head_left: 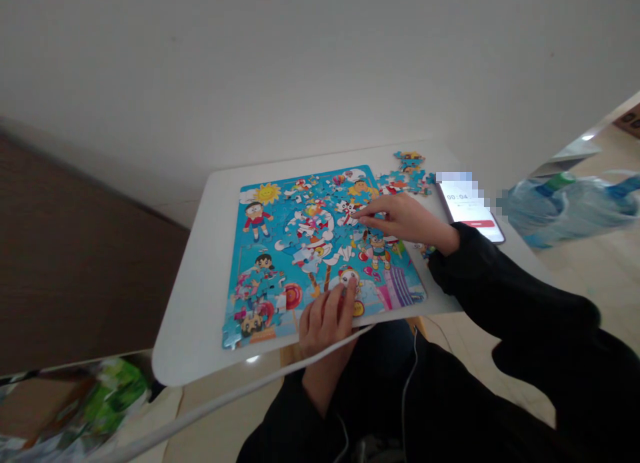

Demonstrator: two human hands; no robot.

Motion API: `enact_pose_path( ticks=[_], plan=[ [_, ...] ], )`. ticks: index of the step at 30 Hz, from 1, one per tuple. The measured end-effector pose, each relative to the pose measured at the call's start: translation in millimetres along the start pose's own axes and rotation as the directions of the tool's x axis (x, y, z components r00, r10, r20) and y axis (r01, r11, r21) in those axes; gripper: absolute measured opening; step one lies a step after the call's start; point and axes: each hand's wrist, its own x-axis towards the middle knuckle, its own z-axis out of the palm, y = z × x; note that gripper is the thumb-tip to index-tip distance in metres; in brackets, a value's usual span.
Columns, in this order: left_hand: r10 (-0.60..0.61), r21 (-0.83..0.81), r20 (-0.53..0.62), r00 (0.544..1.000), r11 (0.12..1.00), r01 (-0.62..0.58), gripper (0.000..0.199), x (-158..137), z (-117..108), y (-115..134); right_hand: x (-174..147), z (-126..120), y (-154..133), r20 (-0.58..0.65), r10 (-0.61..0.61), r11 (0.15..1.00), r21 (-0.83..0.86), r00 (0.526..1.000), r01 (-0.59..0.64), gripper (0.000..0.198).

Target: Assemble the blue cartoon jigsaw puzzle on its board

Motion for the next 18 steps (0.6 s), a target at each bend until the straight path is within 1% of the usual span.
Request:
enact_pose_path(
  ticks=[3, 6, 8, 10, 12, 15, 16, 18],
  plan=[
    [-0.002, 0.004, -0.003, 1.000, 1.000, 0.002, 0.036, 0.6, -0.2, 0.8, -10.1, -3.7, -12.7, 0.062, -0.027, 0.997, -0.066, 0.998, 0.031, 0.036],
    [-0.007, 0.012, 0.005, 1.000, 1.000, 0.007, 0.037, 0.7, -0.4, 1.3, -26.9, 2.2, -25.6, 0.136, -0.072, 0.986, -0.142, 0.988, 0.092, 0.036],
    [-0.007, 0.017, 0.010, 1.000, 1.000, 0.007, 0.037, 0.8, -0.5, 1.3, -38.6, 8.9, -31.9, 0.157, -0.130, 0.970, -0.183, 0.979, 0.158, 0.037],
    [-0.007, 0.018, 0.008, 1.000, 1.000, 0.007, 0.037, 1.0, -0.2, 1.3, -47.5, 14.0, -34.7, 0.152, -0.170, 0.955, -0.218, 0.974, 0.200, 0.039],
    [-0.006, 0.016, -0.002, 1.000, 1.000, 0.006, 0.037, 1.2, 0.4, 1.3, -51.4, 15.5, -34.2, 0.112, -0.171, 0.952, -0.239, 0.979, 0.194, 0.039],
    [-0.008, 0.011, -0.019, 1.000, 1.000, 0.008, 0.040, 1.1, 1.3, 1.3, -46.8, 12.8, -31.2, 0.038, -0.125, 0.959, -0.251, 0.991, 0.130, 0.037],
    [-0.008, 0.010, -0.022, 1.000, 1.000, 0.009, 0.041, 1.0, 1.5, 1.3, -43.0, 11.7, -30.7, 0.027, -0.110, 0.960, -0.258, 0.994, 0.113, 0.037],
    [-0.008, 0.007, -0.014, 1.000, 1.000, 0.009, 0.041, 0.6, 1.2, 1.3, -34.0, 10.8, -30.9, 0.047, -0.094, 0.958, -0.266, 0.994, 0.103, 0.036]
  ],
)
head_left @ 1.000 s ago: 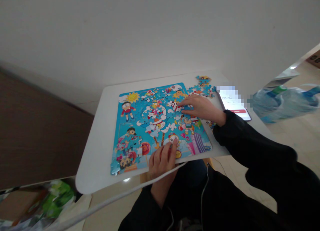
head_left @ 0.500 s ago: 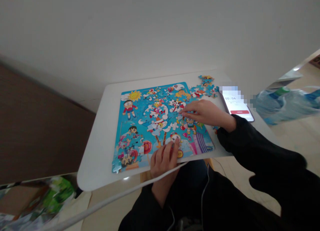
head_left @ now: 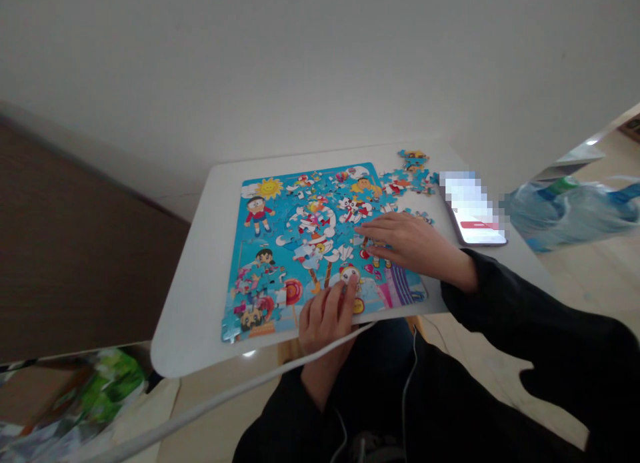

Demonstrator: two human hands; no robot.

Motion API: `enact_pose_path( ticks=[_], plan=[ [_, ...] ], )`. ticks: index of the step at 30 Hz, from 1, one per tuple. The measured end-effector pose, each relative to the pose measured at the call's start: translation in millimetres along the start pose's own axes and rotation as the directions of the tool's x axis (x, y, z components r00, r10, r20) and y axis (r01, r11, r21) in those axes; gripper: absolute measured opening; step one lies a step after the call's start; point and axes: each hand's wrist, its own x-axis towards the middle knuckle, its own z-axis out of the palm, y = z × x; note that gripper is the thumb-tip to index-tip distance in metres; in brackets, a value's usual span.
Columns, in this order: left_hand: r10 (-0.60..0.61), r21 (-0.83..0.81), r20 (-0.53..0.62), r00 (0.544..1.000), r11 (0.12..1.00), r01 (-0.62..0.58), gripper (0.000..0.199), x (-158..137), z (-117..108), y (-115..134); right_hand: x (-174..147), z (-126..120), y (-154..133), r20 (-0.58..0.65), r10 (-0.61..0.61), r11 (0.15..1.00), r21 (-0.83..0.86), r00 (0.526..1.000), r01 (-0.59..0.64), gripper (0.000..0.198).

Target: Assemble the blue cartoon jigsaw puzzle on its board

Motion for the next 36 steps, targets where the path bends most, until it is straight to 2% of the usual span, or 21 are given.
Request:
enact_pose_path(
  ticks=[5, 7, 9, 11, 13, 15, 17, 19, 22, 24, 26, 29, 33, 36],
  plan=[
    [0.014, -0.005, -0.005, 1.000, 1.000, -0.014, 0.040, 1.1, -1.6, 0.0, 21.4, 2.3, 3.1, 0.102, 0.053, 0.995, 0.079, 0.993, -0.061, 0.040],
    [0.018, -0.009, -0.031, 0.999, 1.000, -0.019, 0.038, 2.2, -2.0, 0.0, 27.3, 2.9, 7.7, 0.117, 0.072, 0.979, 0.182, 0.991, -0.092, 0.040],
    [0.017, -0.013, -0.044, 0.999, 1.000, -0.017, 0.037, 3.1, -2.4, 0.1, 31.2, 2.6, 11.2, 0.109, 0.088, 0.935, 0.333, 0.990, -0.120, 0.032],
    [0.009, -0.017, -0.028, 1.000, 1.000, -0.009, 0.038, 3.4, -3.1, 0.2, 33.2, 2.2, 9.5, 0.114, 0.141, 0.832, 0.524, 0.983, -0.180, 0.023],
    [0.001, -0.025, 0.001, 1.000, 1.000, -0.001, 0.040, 2.9, -3.6, 0.4, 33.7, 2.7, 1.2, 0.151, 0.207, 0.656, 0.712, 0.967, -0.252, 0.019],
    [-0.004, -0.037, 0.018, 1.000, 0.999, 0.004, 0.043, 1.9, -3.4, 0.7, 33.5, 4.7, -12.3, 0.185, 0.223, 0.492, 0.826, 0.957, -0.275, 0.019],
    [-0.011, -0.050, 0.016, 1.000, 0.999, 0.011, 0.043, 0.7, -2.4, 1.4, 33.0, 7.8, -27.2, 0.197, 0.209, 0.424, 0.865, 0.958, -0.270, 0.020],
    [-0.021, -0.058, -0.006, 1.000, 0.998, 0.020, 0.041, -0.2, -1.1, 2.5, 32.4, 11.2, -39.8, 0.201, 0.196, 0.459, 0.846, 0.960, -0.271, 0.019],
    [-0.042, -0.054, -0.047, 0.998, 0.998, 0.039, 0.035, -1.1, -0.3, 4.9, 30.6, 15.3, -48.5, 0.215, 0.190, 0.635, 0.717, 0.958, -0.287, 0.015],
    [-0.052, -0.043, -0.055, 0.997, 0.998, 0.050, 0.032, -1.3, -0.7, 6.2, 28.8, 16.6, -47.0, 0.196, 0.143, 0.765, 0.601, 0.970, -0.234, 0.017],
    [-0.055, -0.030, -0.054, 0.997, 0.998, 0.054, 0.032, -1.2, -1.3, 6.7, 27.1, 15.9, -41.8, 0.146, 0.048, 0.841, 0.528, 0.988, -0.119, 0.022],
    [-0.051, -0.026, -0.061, 0.997, 0.998, 0.050, 0.033, -0.9, -1.5, 6.2, 24.6, 10.6, -33.5, 0.111, -0.086, 0.848, 0.531, 0.990, 0.014, 0.030],
    [-0.035, -0.025, -0.066, 0.997, 0.999, 0.034, 0.035, -0.7, -0.3, 5.0, 20.9, 0.9, -32.0, 0.196, -0.121, 0.843, 0.537, 0.973, -0.003, 0.039],
    [-0.032, -0.031, -0.060, 0.998, 0.999, 0.030, 0.033, -0.7, -0.2, 4.8, 19.9, -2.1, -36.4, 0.214, -0.131, 0.853, 0.522, 0.968, 0.000, 0.041]
  ],
)
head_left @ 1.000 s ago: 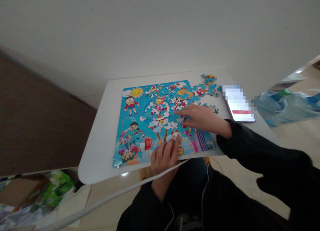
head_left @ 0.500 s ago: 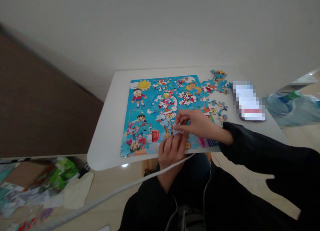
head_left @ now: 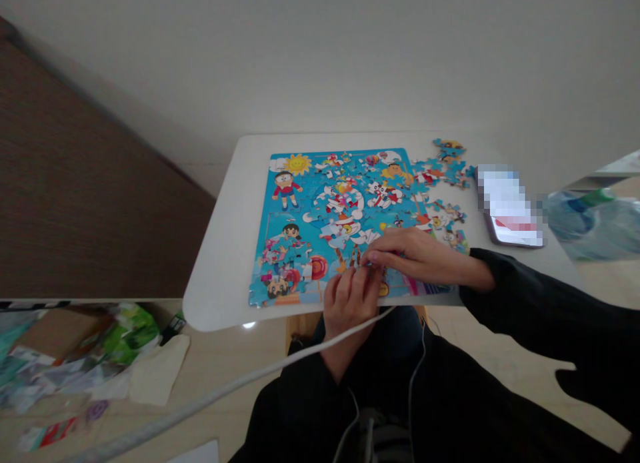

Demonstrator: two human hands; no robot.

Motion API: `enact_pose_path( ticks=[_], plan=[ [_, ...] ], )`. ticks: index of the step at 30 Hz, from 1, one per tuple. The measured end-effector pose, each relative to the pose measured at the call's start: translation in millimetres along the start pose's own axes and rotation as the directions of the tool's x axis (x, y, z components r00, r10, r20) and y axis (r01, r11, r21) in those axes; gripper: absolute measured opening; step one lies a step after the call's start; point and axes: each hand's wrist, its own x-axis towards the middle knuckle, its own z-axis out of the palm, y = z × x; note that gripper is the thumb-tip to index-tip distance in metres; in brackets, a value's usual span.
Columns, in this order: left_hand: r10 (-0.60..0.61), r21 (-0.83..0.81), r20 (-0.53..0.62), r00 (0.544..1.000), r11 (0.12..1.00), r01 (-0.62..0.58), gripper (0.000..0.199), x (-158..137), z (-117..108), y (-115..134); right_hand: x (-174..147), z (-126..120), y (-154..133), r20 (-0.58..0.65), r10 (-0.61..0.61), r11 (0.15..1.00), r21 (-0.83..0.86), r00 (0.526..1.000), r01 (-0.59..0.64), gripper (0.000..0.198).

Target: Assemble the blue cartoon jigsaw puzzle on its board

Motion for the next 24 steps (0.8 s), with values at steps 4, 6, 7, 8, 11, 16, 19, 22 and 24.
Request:
enact_pose_path(
  ticks=[4, 6, 7, 8, 11, 16, 19, 22, 24],
  plan=[
    [-0.005, 0.011, -0.007, 1.000, 1.000, 0.005, 0.036, 0.2, -0.4, 0.2, 3.7, -0.7, -3.9, -0.015, -0.050, 0.999, 0.015, 0.999, 0.051, 0.043],
    [-0.006, 0.016, 0.001, 1.000, 1.000, 0.006, 0.038, 0.3, -0.4, 0.1, 5.4, -3.9, -3.4, -0.081, -0.025, 1.000, 0.011, 0.996, 0.026, 0.044],
    [-0.006, 0.016, 0.007, 1.000, 1.000, 0.006, 0.039, 0.2, -0.4, 0.1, 5.8, -5.9, -2.2, -0.119, -0.007, 1.000, -0.002, 0.993, 0.006, 0.044],
    [-0.006, 0.015, 0.012, 1.000, 1.000, 0.006, 0.040, 0.1, -0.3, 0.1, 5.9, -7.6, -0.4, -0.150, 0.008, 1.000, -0.025, 0.989, -0.012, 0.043],
    [-0.012, 0.021, 0.009, 1.000, 1.000, 0.012, 0.040, -0.5, 0.2, 0.3, 4.8, -9.4, 7.9, -0.115, -0.021, 0.991, -0.135, 0.993, 0.006, 0.032],
    [-0.006, 0.022, -0.019, 1.000, 1.000, 0.007, 0.034, -1.1, 1.7, 0.6, 5.2, -1.6, 16.6, -0.010, -0.042, 0.981, -0.188, 0.999, 0.039, 0.023],
    [-0.005, 0.005, -0.040, 0.999, 1.000, 0.006, 0.026, 0.1, 2.0, 0.5, 9.3, 2.9, 14.1, -0.002, -0.035, 0.991, -0.128, 0.999, 0.034, 0.021],
    [-0.012, -0.006, -0.035, 0.999, 1.000, 0.011, 0.020, 1.6, 1.3, 0.3, 13.6, 5.2, 11.6, 0.010, -0.023, 0.999, -0.043, 1.000, 0.024, 0.019],
    [-0.013, -0.013, -0.025, 1.000, 1.000, 0.013, 0.020, 2.0, 0.6, 0.2, 15.5, 5.8, 11.8, 0.001, -0.007, 1.000, -0.008, 1.000, 0.007, 0.018]
  ],
)
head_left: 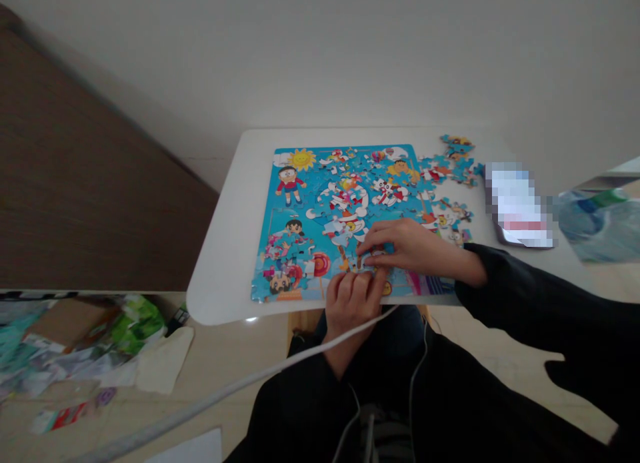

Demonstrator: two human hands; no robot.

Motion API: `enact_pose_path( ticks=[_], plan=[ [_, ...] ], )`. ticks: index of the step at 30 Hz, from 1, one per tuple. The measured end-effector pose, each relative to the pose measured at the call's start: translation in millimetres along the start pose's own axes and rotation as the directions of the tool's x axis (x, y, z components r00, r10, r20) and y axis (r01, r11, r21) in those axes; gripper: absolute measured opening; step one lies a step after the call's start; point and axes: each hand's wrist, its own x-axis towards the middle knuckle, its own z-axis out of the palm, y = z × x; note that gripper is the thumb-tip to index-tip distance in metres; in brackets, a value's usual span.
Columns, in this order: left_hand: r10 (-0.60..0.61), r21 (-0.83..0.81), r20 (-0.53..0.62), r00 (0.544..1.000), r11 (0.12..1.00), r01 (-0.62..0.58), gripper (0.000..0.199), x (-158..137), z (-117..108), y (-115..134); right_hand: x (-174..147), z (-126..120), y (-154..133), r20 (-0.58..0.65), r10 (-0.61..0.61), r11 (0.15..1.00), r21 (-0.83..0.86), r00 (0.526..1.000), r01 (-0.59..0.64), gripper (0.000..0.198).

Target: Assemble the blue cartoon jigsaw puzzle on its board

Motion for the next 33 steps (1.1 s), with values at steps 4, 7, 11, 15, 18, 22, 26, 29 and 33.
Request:
enact_pose_path(
  ticks=[4, 7, 11, 15, 18, 22, 26, 29, 33],
  plan=[
    [0.002, -0.012, 0.007, 1.000, 1.000, -0.002, 0.029, -0.4, -0.7, -0.5, 2.2, 0.3, 3.4, -0.030, 0.018, 0.999, 0.027, 0.999, -0.017, 0.016],
    [0.013, -0.025, 0.000, 1.000, 1.000, -0.013, 0.031, -0.3, -0.2, -1.1, 3.3, 2.5, 5.9, -0.052, 0.012, 0.999, 0.048, 0.999, -0.010, 0.016],
    [0.027, -0.041, -0.038, 0.999, 0.999, -0.029, 0.028, 0.4, 1.4, -1.9, 4.1, 7.7, 7.3, -0.086, 0.012, 0.996, 0.090, 0.996, -0.004, 0.015],
    [0.036, -0.043, -0.029, 0.999, 0.998, -0.037, 0.027, -0.5, 2.0, -2.1, 3.5, 7.8, 9.6, -0.070, -0.030, 0.994, 0.104, 0.997, 0.038, 0.015],
    [0.032, -0.033, -0.014, 0.999, 0.999, -0.032, 0.029, -1.3, 1.7, -2.0, 1.9, 3.1, 12.4, -0.029, -0.084, 0.989, 0.116, 0.996, 0.087, 0.015],
    [0.027, -0.019, -0.013, 1.000, 0.999, -0.027, 0.029, -0.9, 0.9, -1.5, 0.6, -3.1, 13.6, 0.002, -0.084, 0.987, 0.140, 0.996, 0.083, 0.017],
    [0.024, -0.011, -0.012, 1.000, 1.000, -0.024, 0.028, 0.1, 0.4, -0.9, 4.9, -6.3, 12.3, 0.052, -0.055, 0.994, 0.102, 0.997, 0.049, 0.017],
    [0.025, -0.023, -0.018, 1.000, 0.999, -0.025, 0.028, 0.5, 0.0, -1.1, 10.7, -8.6, 10.2, 0.101, -0.050, 0.998, 0.029, 0.994, 0.048, 0.016],
    [0.034, -0.052, -0.001, 0.999, 0.998, -0.034, 0.029, -0.5, 0.4, -2.1, 13.6, -10.0, 1.7, 0.129, -0.032, 0.994, -0.096, 0.991, 0.044, 0.015]
  ],
)
